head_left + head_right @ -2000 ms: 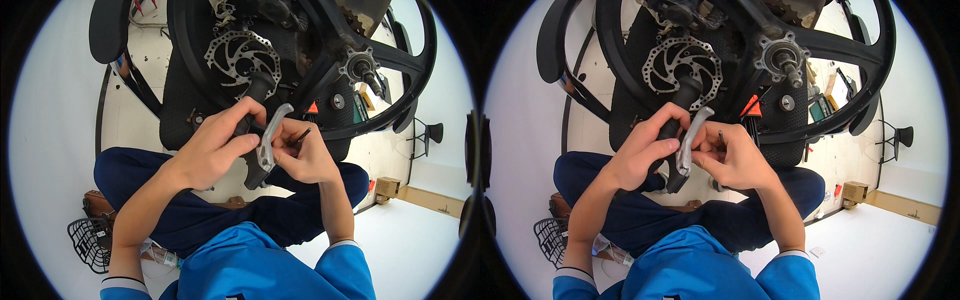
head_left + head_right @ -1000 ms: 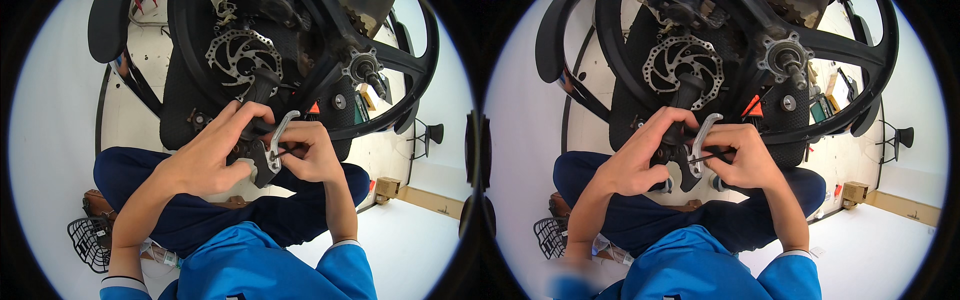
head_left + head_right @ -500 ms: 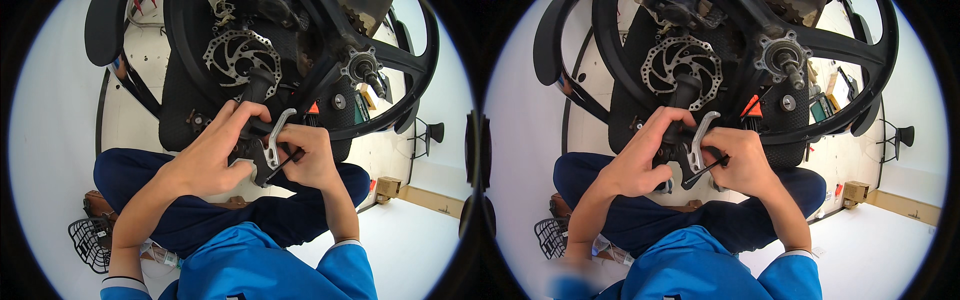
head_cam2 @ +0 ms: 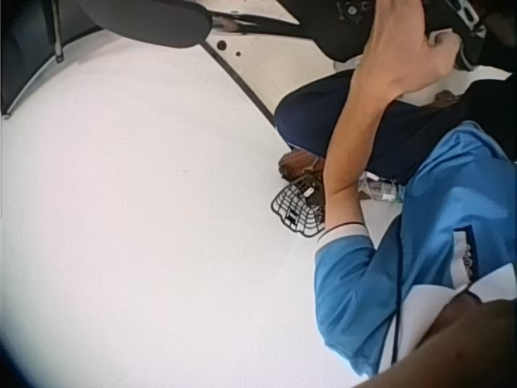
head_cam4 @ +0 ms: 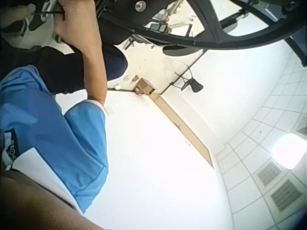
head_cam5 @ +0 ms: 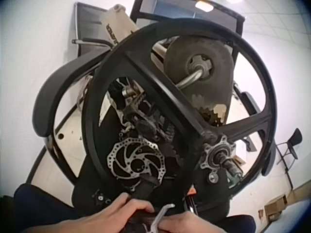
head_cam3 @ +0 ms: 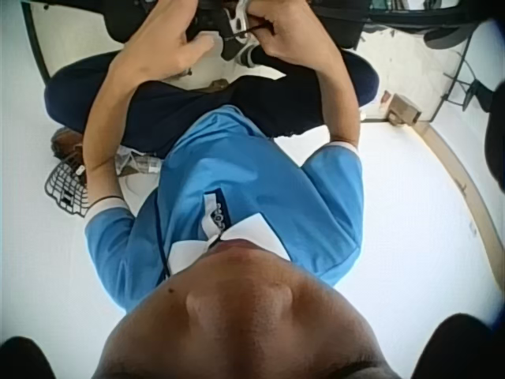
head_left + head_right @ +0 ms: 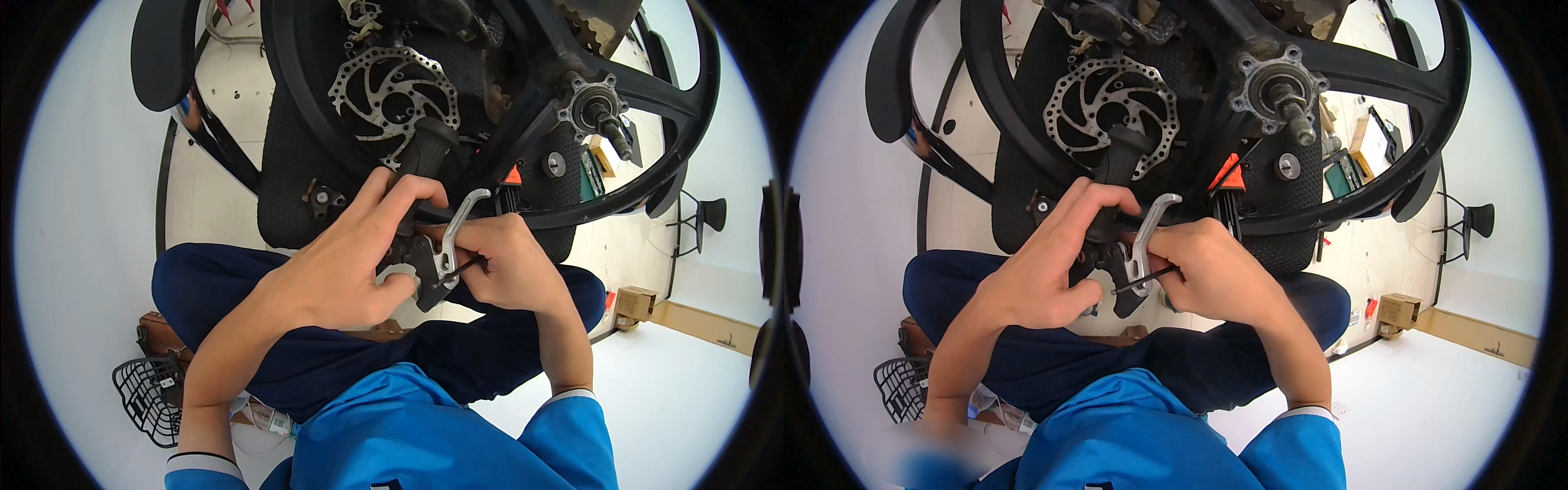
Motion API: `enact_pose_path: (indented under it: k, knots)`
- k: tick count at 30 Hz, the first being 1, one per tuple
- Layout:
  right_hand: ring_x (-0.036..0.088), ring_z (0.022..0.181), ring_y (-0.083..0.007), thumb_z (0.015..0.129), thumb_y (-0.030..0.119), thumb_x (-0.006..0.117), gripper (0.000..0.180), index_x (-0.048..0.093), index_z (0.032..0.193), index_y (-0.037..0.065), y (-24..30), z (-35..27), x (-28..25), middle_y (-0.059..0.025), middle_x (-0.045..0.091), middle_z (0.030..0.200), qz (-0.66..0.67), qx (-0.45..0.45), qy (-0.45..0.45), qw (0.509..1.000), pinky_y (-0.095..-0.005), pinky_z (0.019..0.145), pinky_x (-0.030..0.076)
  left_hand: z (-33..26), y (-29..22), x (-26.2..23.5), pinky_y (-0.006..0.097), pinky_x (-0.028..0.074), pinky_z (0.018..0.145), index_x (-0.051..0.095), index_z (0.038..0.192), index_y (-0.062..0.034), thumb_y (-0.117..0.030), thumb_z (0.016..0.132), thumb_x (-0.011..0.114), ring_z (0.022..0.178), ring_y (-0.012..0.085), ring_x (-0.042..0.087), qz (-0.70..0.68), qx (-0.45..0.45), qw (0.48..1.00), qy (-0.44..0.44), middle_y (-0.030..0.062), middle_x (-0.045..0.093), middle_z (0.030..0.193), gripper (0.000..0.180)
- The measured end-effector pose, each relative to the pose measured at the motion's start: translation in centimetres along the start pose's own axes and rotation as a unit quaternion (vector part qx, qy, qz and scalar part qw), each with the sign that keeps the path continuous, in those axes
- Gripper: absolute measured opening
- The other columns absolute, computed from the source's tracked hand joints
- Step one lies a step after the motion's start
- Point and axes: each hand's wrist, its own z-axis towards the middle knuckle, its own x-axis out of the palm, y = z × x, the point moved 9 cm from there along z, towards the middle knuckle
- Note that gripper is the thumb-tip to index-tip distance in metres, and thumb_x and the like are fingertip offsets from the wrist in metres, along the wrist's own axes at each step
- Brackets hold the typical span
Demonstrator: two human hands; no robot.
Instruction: The person assembles a motorcycle brake lever by inserting a pin and securing it with a clip. They use a small tool to adjust the components and ensure the parts are properly aligned.
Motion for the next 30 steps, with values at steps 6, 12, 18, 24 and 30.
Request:
enact_pose_path:
  k: [6,12,18,24,30]
  knots:
    - [0.059,0.056,-0.0314,0.062,-0.009,0.062,0.010,0.060,0.070,-0.002,-0.3,0.0,-0.6,-0.0141,0.057,0.061,0.010,0.036,-0.044,0.998,-0.0347,0.051,0.047,0.0,-0.1,-0.2,0.036,0.043,0.094,0.043,0.131,-0.0015,-0.005,0.061,0.055,0.102,0.0318,0.050,0.015,0.010,1.000,-0.008,0.0165,0.044,0.110,0.070]
    - [0.060,0.050,-0.0187,0.069,-0.004,0.071,0.008,0.070,0.076,-0.002,-1.5,0.1,-1.1,-0.0105,0.061,0.061,0.076,0.067,-0.042,0.994,-0.0269,0.048,0.046,0.1,0.0,0.2,0.035,0.043,0.094,0.043,0.130,-0.0014,-0.004,0.061,0.054,0.101,0.0317,0.050,0.006,0.014,1.000,0.007,0.0161,0.045,0.110,0.070]
    - [0.059,0.052,-0.0187,0.069,-0.003,0.072,0.020,0.073,0.089,-0.001,-2.5,0.5,-0.9,-0.0094,0.063,0.064,0.063,0.097,0.028,0.993,-0.0252,0.050,0.044,0.1,0.2,0.1,0.034,0.043,0.095,0.043,0.131,-0.0010,-0.003,0.061,0.055,0.104,0.0300,0.052,-0.005,-0.003,1.000,0.018,0.0154,0.045,0.113,0.071]
    - [0.064,0.059,-0.0231,0.069,-0.004,0.065,0.029,0.074,0.096,-0.001,-1.1,0.5,-0.6,-0.0137,0.067,0.071,0.112,0.006,-0.007,0.994,-0.0281,0.055,0.048,0.1,0.5,0.3,0.034,0.040,0.102,0.038,0.133,0.0009,-0.002,0.060,0.056,0.113,0.0293,0.051,-0.025,-0.005,0.999,0.034,0.0158,0.043,0.121,0.075]
    - [0.063,0.055,-0.0231,0.067,-0.005,0.067,0.017,0.071,0.083,-0.002,-2.0,0.1,-1.1,-0.0141,0.064,0.066,0.091,0.040,-0.017,0.995,-0.0275,0.053,0.048,0.1,0.4,0.4,0.034,0.039,0.103,0.036,0.135,0.0005,-0.001,0.061,0.056,0.115,0.0297,0.050,-0.048,0.010,0.998,0.045,0.0168,0.042,0.122,0.077]
